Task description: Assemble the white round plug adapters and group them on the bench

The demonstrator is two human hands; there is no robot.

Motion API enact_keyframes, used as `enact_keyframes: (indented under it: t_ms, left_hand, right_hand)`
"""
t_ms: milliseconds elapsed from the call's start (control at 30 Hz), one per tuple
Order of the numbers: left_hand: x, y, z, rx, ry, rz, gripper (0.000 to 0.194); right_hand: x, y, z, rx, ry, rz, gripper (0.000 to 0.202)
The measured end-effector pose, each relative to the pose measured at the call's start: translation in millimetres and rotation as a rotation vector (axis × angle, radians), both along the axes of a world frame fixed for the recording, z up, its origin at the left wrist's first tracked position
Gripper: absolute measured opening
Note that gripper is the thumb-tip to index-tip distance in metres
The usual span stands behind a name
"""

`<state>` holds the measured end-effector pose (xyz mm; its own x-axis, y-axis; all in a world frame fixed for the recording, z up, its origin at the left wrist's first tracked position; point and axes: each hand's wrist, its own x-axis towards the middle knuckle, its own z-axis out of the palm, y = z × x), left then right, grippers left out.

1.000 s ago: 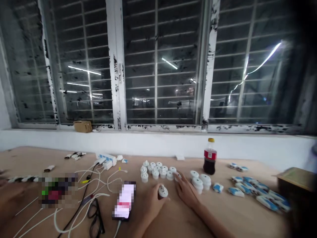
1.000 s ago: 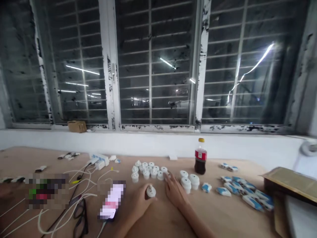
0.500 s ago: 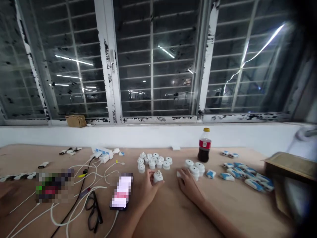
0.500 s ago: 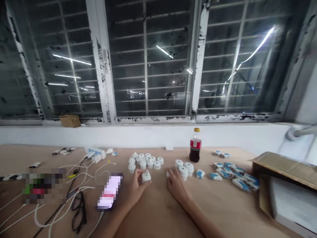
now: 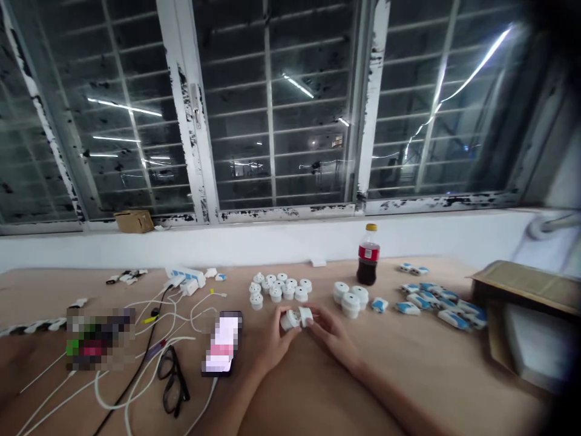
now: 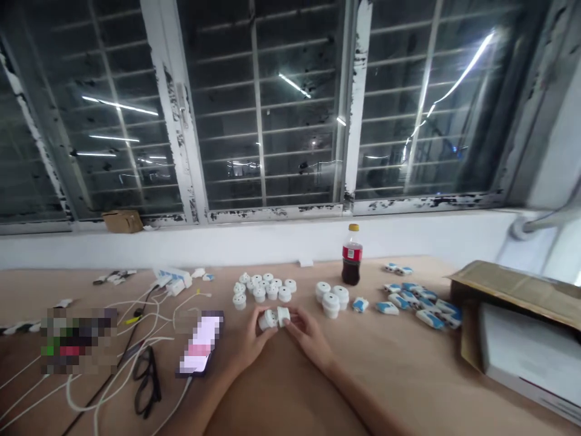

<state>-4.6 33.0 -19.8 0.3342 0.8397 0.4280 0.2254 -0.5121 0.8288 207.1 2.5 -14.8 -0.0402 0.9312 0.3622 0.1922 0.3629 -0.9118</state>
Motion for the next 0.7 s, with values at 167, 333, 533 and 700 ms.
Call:
enact_keyframes:
  t_ms: [167, 333, 533, 700]
  left_hand:
    - [-1, -3, 7.9, 0.020, -0.007, -0.057, 0.042]
    - [1, 2, 1.8, -0.012, -0.001, -0.062, 0.052]
    - [3, 6, -8.7, 0.071, 0.042, -0.064, 0.055]
    - [4, 5, -8.5, 0.199, 0.154, -0.054, 0.060]
  right_hand:
    - [-1, -7, 3.1, 0.018, -0.002, 0.098, 0.052]
    - [-1, -12, 10.1, 0.029, -0.099, 0.077, 0.051]
    - [-6, -19, 14.3, 0.043, -0.168, 0.032, 0.051]
    - [-10, -14, -7.0, 0.128, -0.365, -0.117, 0.046]
